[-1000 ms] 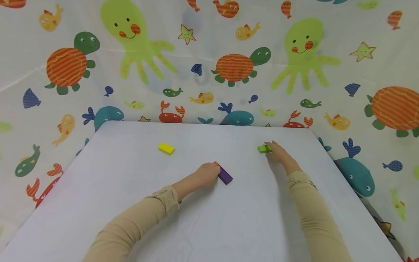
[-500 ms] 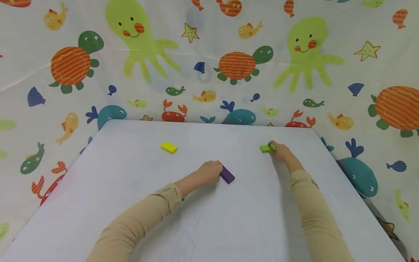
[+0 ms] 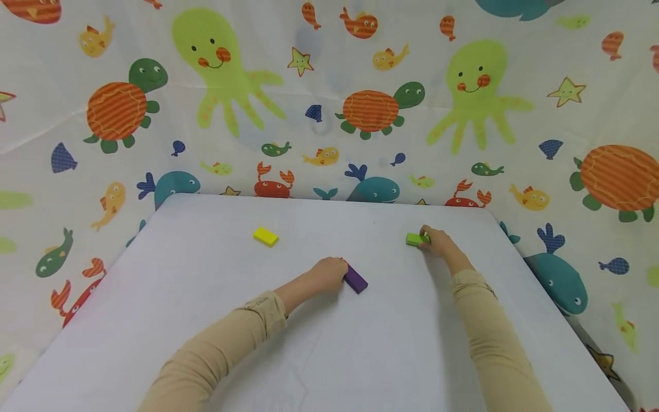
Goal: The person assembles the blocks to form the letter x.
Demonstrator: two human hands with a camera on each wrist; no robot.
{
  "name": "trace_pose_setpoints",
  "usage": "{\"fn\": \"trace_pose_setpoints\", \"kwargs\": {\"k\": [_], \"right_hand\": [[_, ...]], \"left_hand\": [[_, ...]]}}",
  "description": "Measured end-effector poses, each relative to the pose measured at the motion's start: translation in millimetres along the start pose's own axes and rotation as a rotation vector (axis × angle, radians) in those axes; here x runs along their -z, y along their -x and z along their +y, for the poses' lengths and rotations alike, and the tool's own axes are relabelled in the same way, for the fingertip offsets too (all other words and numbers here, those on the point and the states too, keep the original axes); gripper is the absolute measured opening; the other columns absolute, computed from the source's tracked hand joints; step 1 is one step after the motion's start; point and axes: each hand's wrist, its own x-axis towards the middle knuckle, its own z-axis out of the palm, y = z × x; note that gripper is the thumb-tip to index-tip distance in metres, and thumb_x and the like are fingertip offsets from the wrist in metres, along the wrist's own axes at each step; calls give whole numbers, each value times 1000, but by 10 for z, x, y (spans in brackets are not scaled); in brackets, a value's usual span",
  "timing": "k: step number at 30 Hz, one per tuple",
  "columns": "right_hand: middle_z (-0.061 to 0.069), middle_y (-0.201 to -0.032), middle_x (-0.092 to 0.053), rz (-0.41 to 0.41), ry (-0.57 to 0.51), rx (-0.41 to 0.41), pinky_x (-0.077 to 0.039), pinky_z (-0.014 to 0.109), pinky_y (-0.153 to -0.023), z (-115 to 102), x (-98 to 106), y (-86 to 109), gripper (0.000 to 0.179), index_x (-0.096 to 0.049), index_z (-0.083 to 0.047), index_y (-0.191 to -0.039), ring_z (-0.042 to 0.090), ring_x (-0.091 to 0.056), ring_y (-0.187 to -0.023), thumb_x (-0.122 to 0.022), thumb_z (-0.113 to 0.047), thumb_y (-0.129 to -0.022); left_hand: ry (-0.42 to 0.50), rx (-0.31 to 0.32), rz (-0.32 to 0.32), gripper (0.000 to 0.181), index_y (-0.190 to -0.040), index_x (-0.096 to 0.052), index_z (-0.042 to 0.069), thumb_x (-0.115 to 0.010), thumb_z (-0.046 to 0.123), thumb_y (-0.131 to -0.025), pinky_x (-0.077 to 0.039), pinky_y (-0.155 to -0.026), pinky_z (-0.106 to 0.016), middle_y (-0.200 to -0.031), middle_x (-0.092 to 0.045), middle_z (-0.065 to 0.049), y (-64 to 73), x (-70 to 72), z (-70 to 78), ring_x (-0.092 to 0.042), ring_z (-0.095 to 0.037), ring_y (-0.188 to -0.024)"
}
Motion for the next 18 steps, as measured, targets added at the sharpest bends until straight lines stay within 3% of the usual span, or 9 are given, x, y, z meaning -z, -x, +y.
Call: {"fn": "trace_pose_setpoints", "kwargs": {"k": [8, 18], "right_hand": [[31, -113, -57, 49, -11, 13, -43, 55, -92, -56, 46, -12, 30, -48, 3, -117, 41, -55, -101, -58, -10, -92], [33, -111, -60, 150, -62, 64, -46, 53, -89, -142, -11, -52, 30, -51, 4, -113, 42, -58, -100, -62, -11, -90]], "left_hand": [[23, -2, 22, 10, -93, -66, -2, -62, 1, -84, -49, -85, -33, -94, -68, -11, -18, 24, -6, -63, -23, -90], [38, 6, -1, 11, -93, -66, -1, -64, 3, -83, -51, -82, -30, -94, -68, -10, -3, 0, -4, -64, -21, -88]]}}
